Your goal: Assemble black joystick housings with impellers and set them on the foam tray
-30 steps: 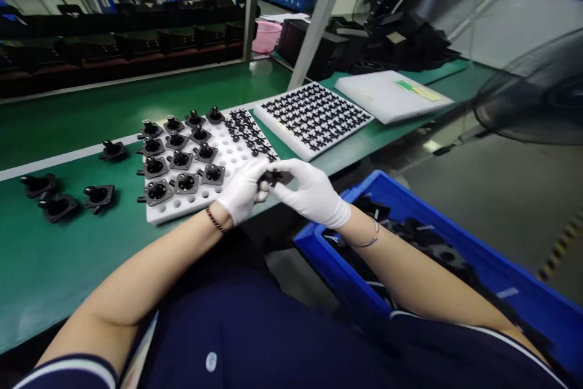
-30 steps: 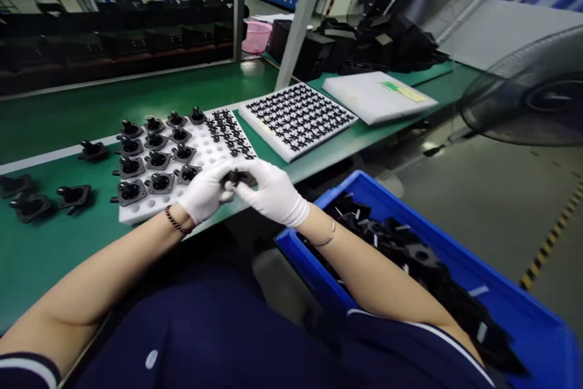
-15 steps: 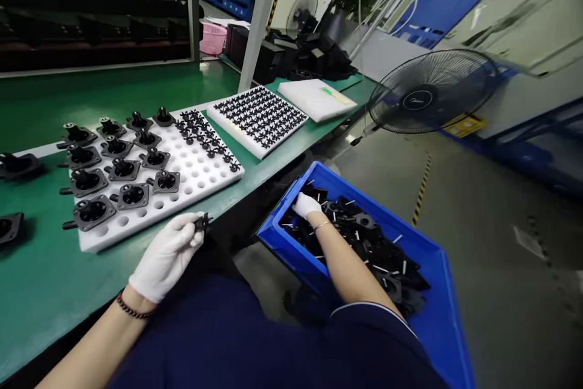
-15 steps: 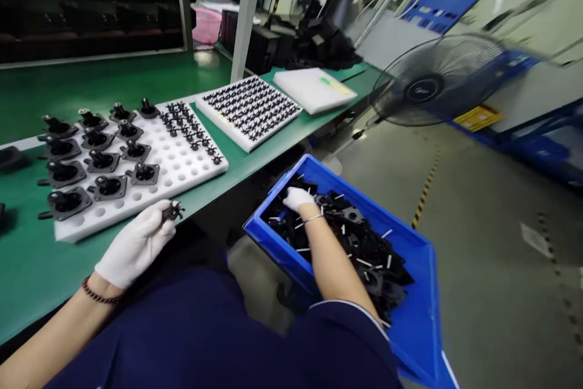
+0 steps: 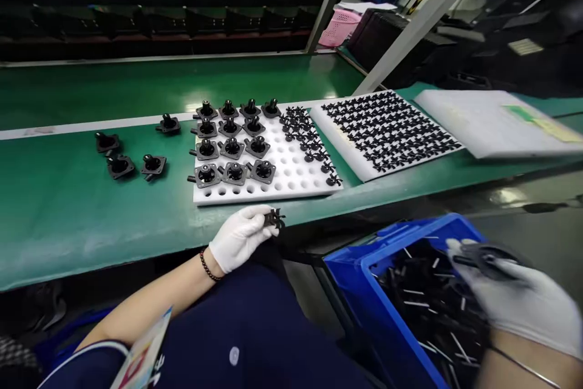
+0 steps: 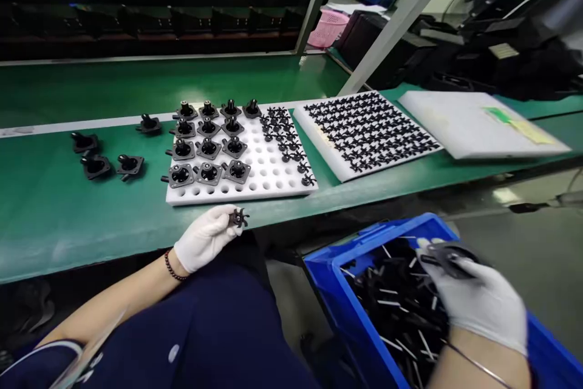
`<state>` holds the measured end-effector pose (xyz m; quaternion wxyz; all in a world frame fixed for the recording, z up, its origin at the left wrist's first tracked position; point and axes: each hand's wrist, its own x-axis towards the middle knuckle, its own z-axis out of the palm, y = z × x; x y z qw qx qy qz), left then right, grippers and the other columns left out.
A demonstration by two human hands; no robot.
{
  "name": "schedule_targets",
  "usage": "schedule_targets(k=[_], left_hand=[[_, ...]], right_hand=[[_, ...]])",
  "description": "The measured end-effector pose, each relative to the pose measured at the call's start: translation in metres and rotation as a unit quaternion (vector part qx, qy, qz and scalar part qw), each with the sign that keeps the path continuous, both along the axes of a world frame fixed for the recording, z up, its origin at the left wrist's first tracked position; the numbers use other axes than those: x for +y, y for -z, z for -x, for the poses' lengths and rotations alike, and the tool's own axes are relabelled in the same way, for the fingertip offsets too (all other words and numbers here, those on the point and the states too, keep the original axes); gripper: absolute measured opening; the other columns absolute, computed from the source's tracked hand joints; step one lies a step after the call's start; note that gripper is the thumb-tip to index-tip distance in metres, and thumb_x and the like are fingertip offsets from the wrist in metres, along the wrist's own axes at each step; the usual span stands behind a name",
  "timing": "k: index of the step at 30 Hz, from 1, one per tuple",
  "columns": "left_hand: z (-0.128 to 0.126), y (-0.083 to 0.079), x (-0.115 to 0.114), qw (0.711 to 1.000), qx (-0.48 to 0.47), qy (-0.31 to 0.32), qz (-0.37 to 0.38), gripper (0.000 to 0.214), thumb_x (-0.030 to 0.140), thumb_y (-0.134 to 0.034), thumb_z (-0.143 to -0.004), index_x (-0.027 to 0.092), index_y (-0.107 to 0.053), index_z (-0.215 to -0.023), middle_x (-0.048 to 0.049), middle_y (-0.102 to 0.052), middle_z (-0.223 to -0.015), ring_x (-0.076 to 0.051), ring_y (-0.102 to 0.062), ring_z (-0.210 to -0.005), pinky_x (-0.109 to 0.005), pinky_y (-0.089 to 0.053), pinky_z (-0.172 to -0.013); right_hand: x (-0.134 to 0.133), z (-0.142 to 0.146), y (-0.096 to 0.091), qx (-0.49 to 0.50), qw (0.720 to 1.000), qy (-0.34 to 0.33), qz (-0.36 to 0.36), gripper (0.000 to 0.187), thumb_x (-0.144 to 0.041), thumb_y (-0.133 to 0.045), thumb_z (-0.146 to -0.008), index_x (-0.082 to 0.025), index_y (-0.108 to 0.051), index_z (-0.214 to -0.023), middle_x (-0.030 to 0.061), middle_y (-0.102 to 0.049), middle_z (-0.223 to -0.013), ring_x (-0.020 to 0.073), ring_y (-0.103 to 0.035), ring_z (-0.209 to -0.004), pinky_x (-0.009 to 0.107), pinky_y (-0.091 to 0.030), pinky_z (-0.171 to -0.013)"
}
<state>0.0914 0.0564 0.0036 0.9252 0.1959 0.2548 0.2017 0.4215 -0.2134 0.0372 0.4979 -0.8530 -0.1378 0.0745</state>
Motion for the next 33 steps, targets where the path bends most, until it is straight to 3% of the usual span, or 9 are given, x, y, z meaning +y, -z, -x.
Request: schedule_targets(k=[3, 5, 8, 10, 12, 17, 21, 25, 33], left_hand=[[0.004, 0.002, 0.006, 1.0, 0.007, -0.015, -0.011, 0.055, 0.029, -0.11, -0.05, 0.012, -0.076, -0.09, -0.0055, -0.071, -0.085, -0.009, -0.065, -0.065, -0.017, -0.054, -0.063], [0.006, 0.003, 0.009, 0.999, 0.005, -0.028, -0.023, 0.056, 0.029, -0.11, -0.049, 0.011, -0.074, -0.088, -0.0053, -0.071, -0.085, -0.008, -0.062, -0.061, -0.015, -0.051, -0.057], [0.011, 0.003, 0.014, 0.998, 0.004, -0.058, -0.036, 0.054, 0.032, -0.108, -0.054, 0.011, -0.077, -0.093, -0.0061, -0.073, -0.092, -0.007, -0.064, -0.064, -0.015, -0.054, -0.059], [0.018, 0.004, 0.016, 0.996, 0.013, -0.081, -0.045, 0.051, 0.034, -0.106, -0.06, 0.012, -0.079, -0.097, -0.0068, -0.074, -0.098, -0.01, -0.068, -0.071, -0.016, -0.058, -0.067], [0.027, 0.005, 0.017, 0.993, 0.022, -0.104, -0.051, 0.048, 0.034, -0.105, -0.062, 0.014, -0.081, -0.098, -0.0068, -0.075, -0.103, -0.012, -0.072, -0.077, -0.017, -0.061, -0.072], [0.048, 0.007, 0.019, 0.981, 0.041, -0.171, -0.085, 0.047, 0.031, -0.107, -0.057, 0.012, -0.079, -0.089, -0.0062, -0.076, -0.098, -0.012, -0.072, -0.075, -0.019, -0.062, -0.073], [0.052, 0.007, 0.02, 0.97, 0.049, -0.202, -0.126, 0.048, 0.032, -0.108, -0.054, 0.011, -0.075, -0.082, -0.0049, -0.075, -0.088, -0.013, -0.072, -0.071, -0.02, -0.062, -0.066], [0.05, 0.007, 0.02, 0.97, 0.038, -0.195, -0.139, 0.045, 0.04, -0.104, -0.064, 0.012, -0.079, -0.09, -0.0083, -0.077, -0.099, -0.016, -0.074, -0.081, -0.021, -0.065, -0.069], [0.046, 0.005, 0.02, 0.966, 0.029, -0.202, -0.161, 0.04, 0.039, -0.101, -0.07, 0.013, -0.077, -0.089, -0.0083, -0.078, -0.102, -0.019, -0.077, -0.092, -0.026, -0.069, -0.079]], right_hand=[[0.019, 0.035, -0.025, 0.065, 0.984, 0.036, -0.165, 0.026, -0.059, -0.061, -0.077, -0.046, -0.067, -0.055, 0.0173, -0.064, -0.142, 0.0354, -0.037, -0.153, 0.066, -0.05, -0.092], [0.049, 0.058, -0.033, 0.106, 0.963, 0.004, -0.247, 0.013, -0.053, -0.068, -0.075, -0.046, -0.07, -0.065, 0.0109, -0.06, -0.15, 0.0372, -0.034, -0.156, 0.072, -0.05, -0.091], [0.106, 0.089, -0.029, 0.212, 0.898, -0.07, -0.379, 0.031, -0.035, -0.077, -0.061, -0.036, -0.076, -0.092, 0.0095, -0.072, -0.118, 0.0305, -0.071, -0.101, 0.051, -0.063, -0.067], [0.145, 0.108, -0.021, 0.315, 0.828, -0.102, -0.452, 0.041, -0.022, -0.078, -0.055, -0.027, -0.073, -0.096, 0.0007, -0.067, -0.091, 0.0128, -0.059, -0.068, 0.028, -0.058, -0.056], [0.177, 0.128, -0.013, 0.382, 0.796, -0.137, -0.448, 0.04, -0.016, -0.08, -0.054, -0.023, -0.072, -0.093, -0.0012, -0.066, -0.087, 0.0106, -0.059, -0.068, 0.022, -0.056, -0.057], [0.222, 0.17, -0.002, 0.363, 0.804, -0.289, -0.372, 0.041, -0.017, -0.08, -0.058, -0.025, -0.073, -0.097, 0.0048, -0.075, -0.103, 0.0185, -0.068, -0.075, 0.02, -0.046, -0.047], [0.228, 0.193, 0.01, 0.237, 0.818, -0.344, -0.395, 0.046, -0.025, -0.083, -0.075, -0.029, -0.073, -0.12, 0.0046, -0.075, -0.11, 0.0168, -0.069, -0.075, 0.026, -0.056, -0.057], [0.222, 0.211, 0.031, 0.089, 0.833, -0.396, -0.377, 0.044, -0.048, -0.068, -0.1, -0.029, -0.069, -0.139, 0.0088, -0.07, -0.131, 0.0229, -0.071, -0.108, 0.031, -0.063, -0.078], [0.218, 0.21, 0.053, -0.205, 0.826, -0.431, -0.3, 0.059, -0.047, -0.06, -0.105, -0.031, -0.047, -0.16, 0.0138, -0.057, -0.146, 0.0333, -0.058, -0.135, 0.057, -0.05, -0.114]])
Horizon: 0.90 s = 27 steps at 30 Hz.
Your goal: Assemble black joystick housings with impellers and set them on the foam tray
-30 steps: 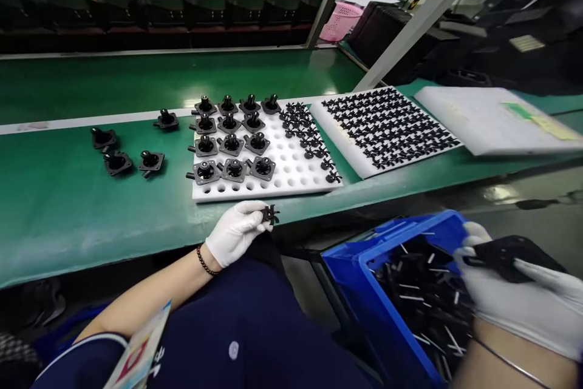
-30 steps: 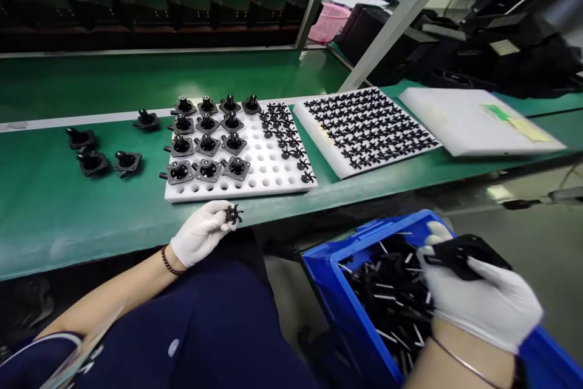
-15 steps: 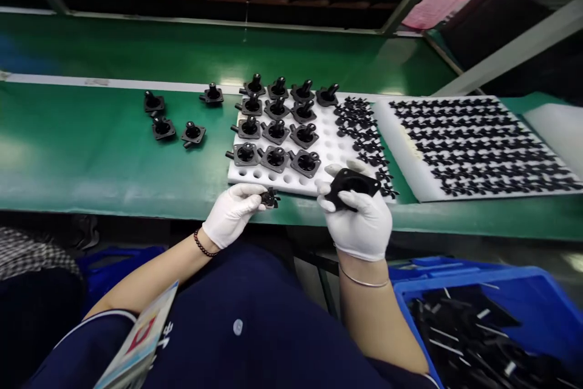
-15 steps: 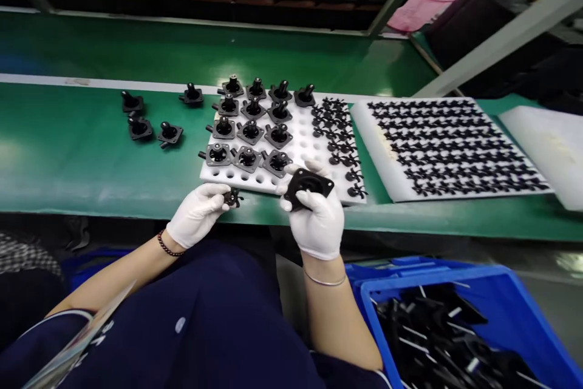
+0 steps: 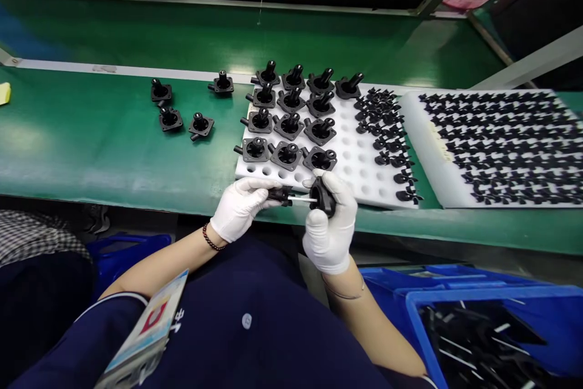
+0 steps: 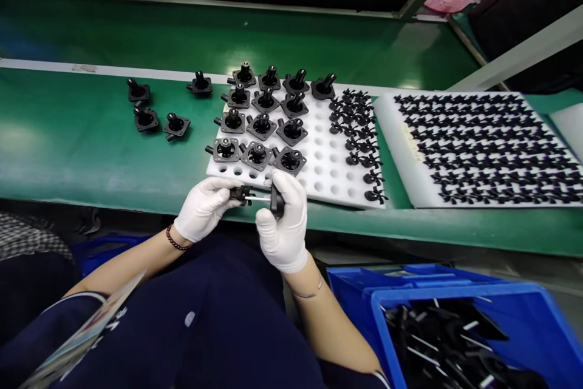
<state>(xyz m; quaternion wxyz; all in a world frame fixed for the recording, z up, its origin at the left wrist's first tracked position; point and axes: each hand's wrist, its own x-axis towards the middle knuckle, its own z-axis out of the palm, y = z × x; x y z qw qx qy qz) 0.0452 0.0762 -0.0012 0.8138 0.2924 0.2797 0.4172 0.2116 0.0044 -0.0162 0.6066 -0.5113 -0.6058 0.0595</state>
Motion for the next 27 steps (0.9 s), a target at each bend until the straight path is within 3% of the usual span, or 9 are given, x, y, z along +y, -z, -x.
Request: schedule_targets(k=[5, 10, 14, 19, 27], left_hand=[[0.0, 0.005, 0.001, 0.999, 0.009, -0.024, -0.033, 0.042, 0.036, -0.101, -0.069, 0.014, -0.072, -0.092, -0.0084, -0.079, -0.103, -0.024, -0.078, -0.097, -0.03, -0.069, -0.077], [0.005, 0.007, 0.002, 0.995, 0.053, -0.03, -0.085, 0.049, 0.033, -0.1, -0.07, 0.015, -0.071, -0.105, -0.0098, -0.079, -0.106, -0.027, -0.078, -0.105, -0.037, -0.068, -0.088], [0.01, 0.002, 0.005, 0.989, 0.076, -0.004, -0.124, 0.056, 0.032, -0.097, -0.075, 0.017, -0.07, -0.122, -0.0097, -0.08, -0.108, -0.027, -0.078, -0.106, -0.035, -0.066, -0.092], [0.014, -0.004, 0.006, 0.99, 0.076, 0.024, -0.119, 0.052, 0.031, -0.095, -0.077, 0.017, -0.071, -0.122, -0.0082, -0.08, -0.108, -0.022, -0.079, -0.092, -0.031, -0.067, -0.082], [0.012, -0.006, -0.003, 0.982, 0.13, -0.009, -0.139, 0.054, 0.025, -0.093, -0.076, 0.019, -0.073, -0.126, -0.0095, -0.079, -0.109, -0.027, -0.076, -0.108, -0.032, -0.066, -0.086]], right_hand=[[0.006, -0.002, -0.004, -0.074, 0.997, 0.021, -0.011, 0.06, -0.049, -0.057, -0.106, -0.03, -0.045, -0.162, 0.0158, -0.056, -0.145, 0.0345, -0.059, -0.133, 0.059, -0.054, -0.11], [0.008, -0.002, -0.002, -0.088, 0.996, 0.014, -0.009, 0.061, -0.047, -0.058, -0.106, -0.031, -0.043, -0.163, 0.016, -0.056, -0.146, 0.0341, -0.061, -0.13, 0.059, -0.057, -0.106], [0.007, -0.003, 0.004, -0.067, 0.998, 0.005, -0.004, 0.06, -0.047, -0.057, -0.106, -0.031, -0.043, -0.163, 0.0162, -0.055, -0.146, 0.0352, -0.06, -0.132, 0.062, -0.055, -0.107], [0.005, -0.003, 0.008, -0.053, 0.999, -0.002, -0.007, 0.061, -0.048, -0.058, -0.106, -0.032, -0.043, -0.163, 0.0157, -0.054, -0.146, 0.0354, -0.06, -0.13, 0.063, -0.055, -0.106], [0.003, 0.003, 0.011, -0.02, 0.999, 0.021, 0.02, 0.056, -0.048, -0.054, -0.107, -0.031, -0.047, -0.16, 0.0146, -0.059, -0.141, 0.0331, -0.06, -0.127, 0.059, -0.054, -0.106]])
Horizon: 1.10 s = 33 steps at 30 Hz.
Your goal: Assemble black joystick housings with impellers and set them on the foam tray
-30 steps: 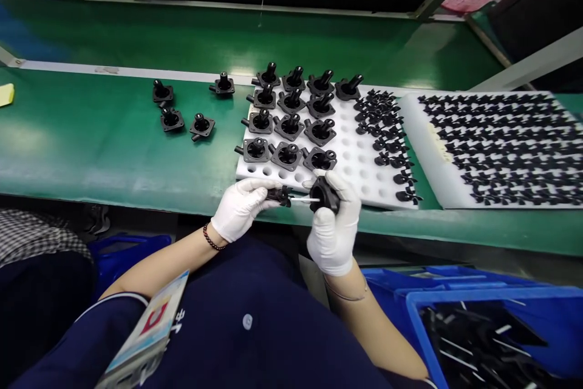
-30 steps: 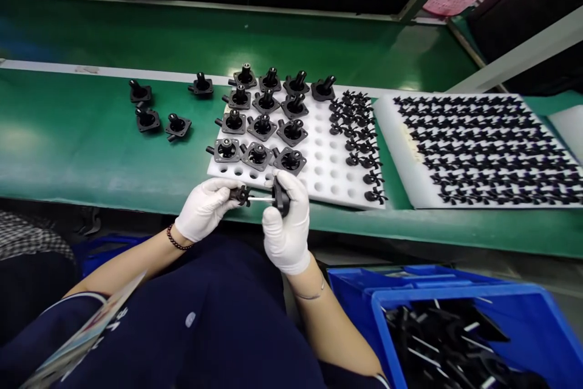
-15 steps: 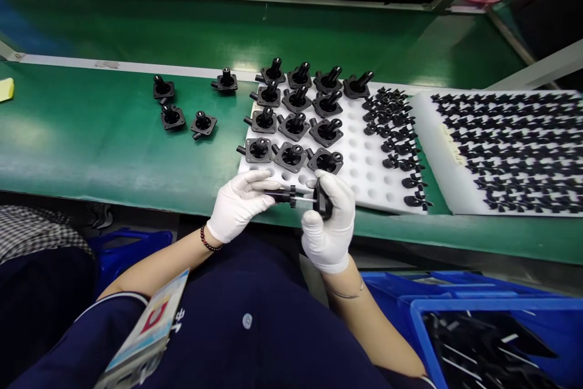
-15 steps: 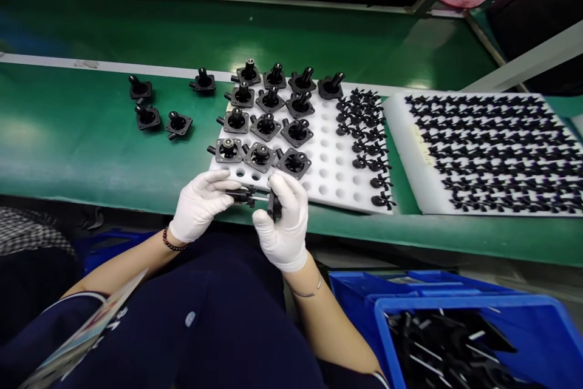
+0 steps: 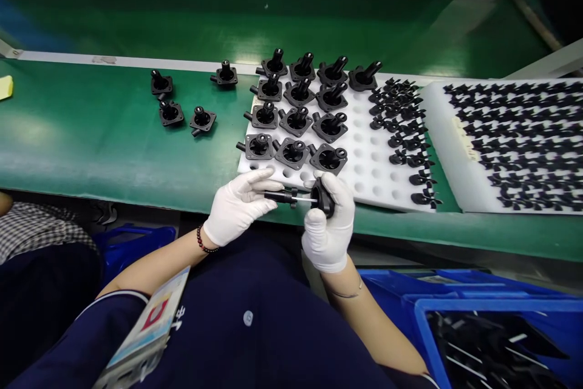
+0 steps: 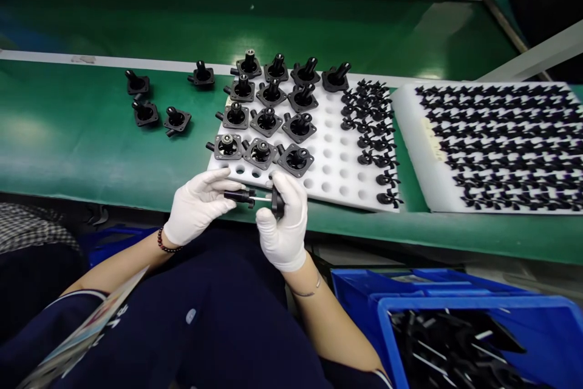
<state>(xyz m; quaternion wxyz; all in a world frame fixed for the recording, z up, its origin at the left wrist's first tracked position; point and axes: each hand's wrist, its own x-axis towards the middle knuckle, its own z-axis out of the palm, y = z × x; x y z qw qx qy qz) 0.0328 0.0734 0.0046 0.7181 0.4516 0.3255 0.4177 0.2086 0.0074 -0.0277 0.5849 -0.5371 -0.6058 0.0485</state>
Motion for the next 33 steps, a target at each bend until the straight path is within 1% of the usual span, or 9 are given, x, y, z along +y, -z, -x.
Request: schedule_targets(k=[3, 7, 10, 13, 18, 20, 24, 29, 33], left_hand=[[0.0, 0.0, 0.0, 1.0, -0.01, -0.001, 0.001, 0.052, 0.024, -0.093, -0.076, 0.019, -0.073, -0.124, -0.0096, -0.079, -0.11, -0.028, -0.075, -0.114, -0.034, -0.065, -0.092], [0.001, 0.001, 0.004, 0.998, -0.039, 0.014, 0.047, 0.049, 0.022, -0.093, -0.076, 0.017, -0.072, -0.12, -0.0092, -0.079, -0.111, -0.024, -0.077, -0.109, -0.031, -0.065, -0.092], [0.001, 0.001, 0.005, 0.998, -0.033, 0.013, 0.049, 0.049, 0.022, -0.093, -0.076, 0.016, -0.072, -0.119, -0.0103, -0.078, -0.112, -0.025, -0.075, -0.113, -0.03, -0.065, -0.092], [0.001, 0.0, 0.004, 0.998, -0.024, 0.018, 0.049, 0.048, 0.025, -0.093, -0.077, 0.014, -0.072, -0.119, -0.0119, -0.078, -0.113, -0.027, -0.074, -0.116, -0.032, -0.065, -0.094], [0.002, 0.0, 0.002, 0.996, -0.047, 0.029, 0.068, 0.046, 0.029, -0.093, -0.08, 0.015, -0.072, -0.118, -0.0118, -0.078, -0.114, -0.024, -0.077, -0.105, -0.033, -0.066, -0.09], [0.003, 0.0, 0.002, 0.996, -0.049, 0.03, 0.066, 0.045, 0.029, -0.092, -0.08, 0.015, -0.072, -0.118, -0.012, -0.078, -0.114, -0.025, -0.077, -0.105, -0.033, -0.066, -0.089], [0.004, 0.001, 0.001, 0.999, -0.019, 0.012, 0.037, 0.044, 0.028, -0.092, -0.079, 0.015, -0.074, -0.116, -0.0124, -0.078, -0.112, -0.027, -0.076, -0.111, -0.034, -0.065, -0.092], [0.0, 0.002, -0.005, 1.0, 0.0, -0.014, -0.027, 0.038, 0.028, -0.091, -0.08, 0.017, -0.076, -0.115, -0.0107, -0.079, -0.112, -0.027, -0.076, -0.113, -0.037, -0.063, -0.101], [-0.001, 0.002, -0.003, 1.0, -0.027, 0.004, 0.012, 0.04, 0.023, -0.091, -0.08, 0.018, -0.075, -0.116, -0.0096, -0.079, -0.113, -0.025, -0.076, -0.114, -0.031, -0.065, -0.095]], right_hand=[[0.0, 0.0, 0.002, 0.002, 1.0, -0.006, 0.009, 0.057, -0.049, -0.053, -0.107, -0.032, -0.044, -0.161, 0.0148, -0.058, -0.142, 0.0332, -0.062, -0.125, 0.06, -0.054, -0.106], [0.002, -0.004, -0.005, -0.095, 0.995, 0.003, -0.034, 0.064, -0.05, -0.057, -0.105, -0.03, -0.041, -0.164, 0.0158, -0.056, -0.142, 0.0348, -0.061, -0.125, 0.057, -0.059, -0.1], [0.004, -0.006, -0.011, -0.133, 0.99, 0.005, -0.044, 0.066, -0.049, -0.058, -0.105, -0.028, -0.039, -0.165, 0.0165, -0.056, -0.14, 0.0338, -0.061, -0.125, 0.054, -0.061, -0.097], [0.004, -0.006, -0.013, -0.135, 0.99, 0.008, -0.049, 0.066, -0.049, -0.056, -0.106, -0.026, -0.04, -0.165, 0.0174, -0.057, -0.139, 0.0335, -0.06, -0.127, 0.053, -0.06, -0.099], [0.006, -0.005, -0.016, -0.145, 0.988, 0.006, -0.052, 0.066, -0.049, -0.058, -0.105, -0.028, -0.04, -0.164, 0.0168, -0.057, -0.14, 0.0341, -0.063, -0.122, 0.054, -0.062, -0.096], [0.007, -0.006, -0.018, -0.153, 0.986, 0.001, -0.059, 0.066, -0.048, -0.058, -0.105, -0.026, -0.04, -0.164, 0.0176, -0.057, -0.139, 0.0341, -0.064, -0.122, 0.053, -0.062, -0.095], [0.006, -0.005, -0.018, -0.155, 0.987, -0.001, -0.052, 0.066, -0.047, -0.059, -0.105, -0.025, -0.041, -0.164, 0.0183, -0.057, -0.139, 0.0341, -0.063, -0.124, 0.053, -0.061, -0.097], [0.001, -0.001, -0.009, -0.094, 0.995, 0.035, -0.023, 0.062, -0.048, -0.054, -0.107, -0.028, -0.042, -0.163, 0.0167, -0.059, -0.138, 0.0348, -0.06, -0.127, 0.058, -0.057, -0.102], [0.001, 0.0, -0.012, -0.128, 0.989, 0.038, -0.065, 0.066, -0.047, -0.059, -0.104, -0.027, -0.041, -0.165, 0.0165, -0.057, -0.141, 0.0335, -0.061, -0.125, 0.054, -0.058, -0.101]])
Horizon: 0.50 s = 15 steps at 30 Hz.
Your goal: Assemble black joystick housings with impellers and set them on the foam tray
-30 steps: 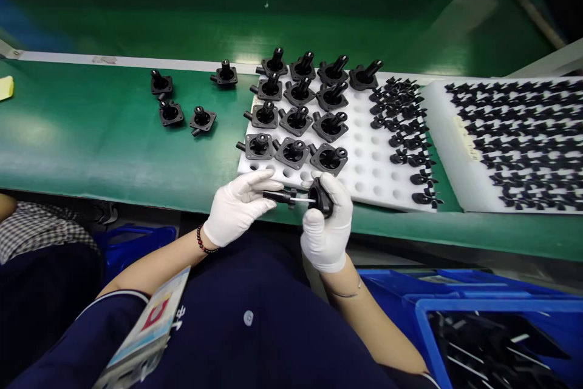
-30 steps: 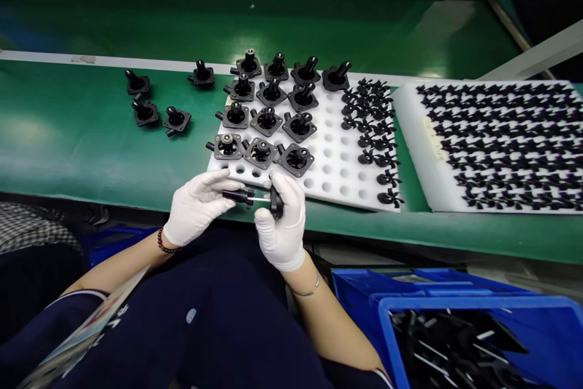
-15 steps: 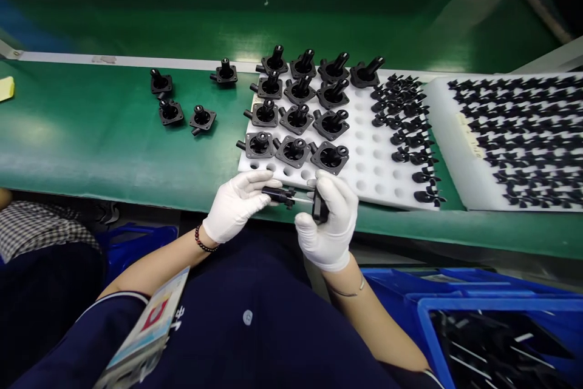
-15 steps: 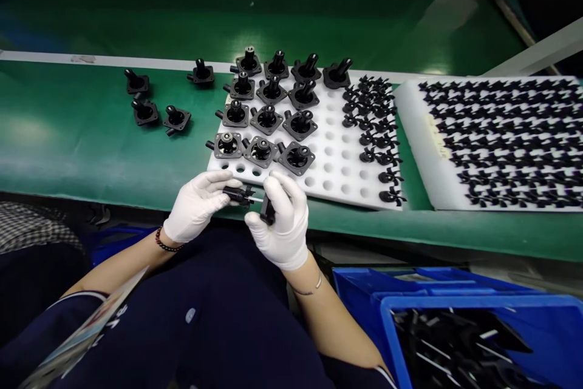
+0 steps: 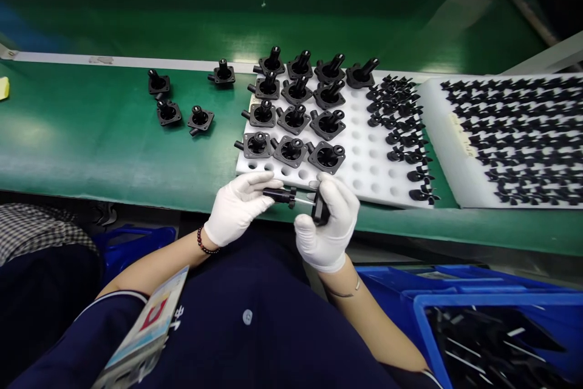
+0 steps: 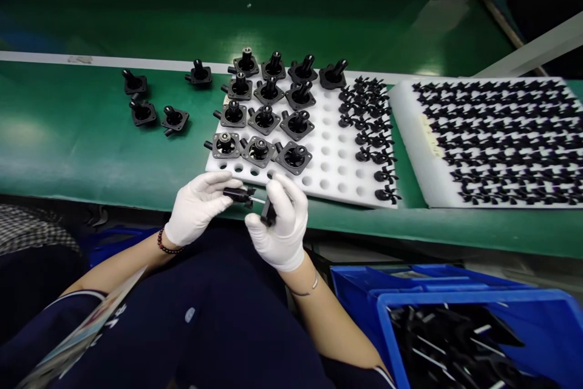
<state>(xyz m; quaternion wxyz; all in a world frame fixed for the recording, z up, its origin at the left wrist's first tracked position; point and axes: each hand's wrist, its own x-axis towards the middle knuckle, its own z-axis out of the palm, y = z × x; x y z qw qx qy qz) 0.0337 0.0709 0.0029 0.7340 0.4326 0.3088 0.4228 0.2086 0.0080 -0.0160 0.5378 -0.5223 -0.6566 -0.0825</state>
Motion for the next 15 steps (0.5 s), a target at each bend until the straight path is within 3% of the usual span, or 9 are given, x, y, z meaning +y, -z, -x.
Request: schedule_targets(k=[3, 6, 11, 15], left_hand=[[0.0, 0.001, 0.003, 0.999, -0.027, 0.018, 0.039, 0.043, 0.023, -0.092, -0.08, 0.017, -0.074, -0.119, -0.0101, -0.079, -0.113, -0.023, -0.077, -0.11, -0.028, -0.065, -0.09], [0.001, 0.001, 0.003, 1.0, -0.019, 0.002, 0.016, 0.041, 0.025, -0.092, -0.08, 0.017, -0.075, -0.117, -0.0102, -0.079, -0.112, -0.024, -0.076, -0.111, -0.03, -0.064, -0.094], [0.002, -0.004, -0.006, 0.982, 0.117, -0.028, -0.145, 0.029, 0.028, -0.084, -0.088, 0.023, -0.08, -0.117, -0.007, -0.079, -0.114, -0.026, -0.076, -0.111, -0.038, -0.061, -0.106], [-0.001, -0.007, -0.011, 0.937, 0.204, -0.001, -0.284, 0.032, 0.022, -0.075, -0.094, 0.026, -0.077, -0.126, -0.0058, -0.077, -0.124, -0.026, -0.073, -0.117, -0.039, -0.057, -0.111]], right_hand=[[0.002, -0.002, -0.008, -0.046, 0.999, -0.007, -0.009, 0.067, -0.046, -0.06, -0.104, -0.026, -0.04, -0.165, 0.017, -0.057, -0.141, 0.0329, -0.063, -0.122, 0.051, -0.061, -0.096], [0.003, -0.004, -0.009, -0.049, 0.999, -0.014, 0.011, 0.066, -0.048, -0.059, -0.104, -0.027, -0.04, -0.164, 0.0171, -0.058, -0.14, 0.0342, -0.063, -0.122, 0.053, -0.061, -0.096], [-0.002, 0.008, 0.006, 0.114, 0.99, -0.034, 0.075, 0.06, -0.048, -0.057, -0.106, -0.029, -0.043, -0.162, 0.016, -0.059, -0.143, 0.0338, -0.061, -0.13, 0.058, -0.055, -0.108], [-0.007, 0.027, 0.008, 0.283, 0.947, -0.065, 0.137, 0.048, -0.049, -0.054, -0.108, -0.028, -0.056, -0.151, 0.0125, -0.062, -0.145, 0.0284, -0.062, -0.132, 0.049, -0.055, -0.111]])
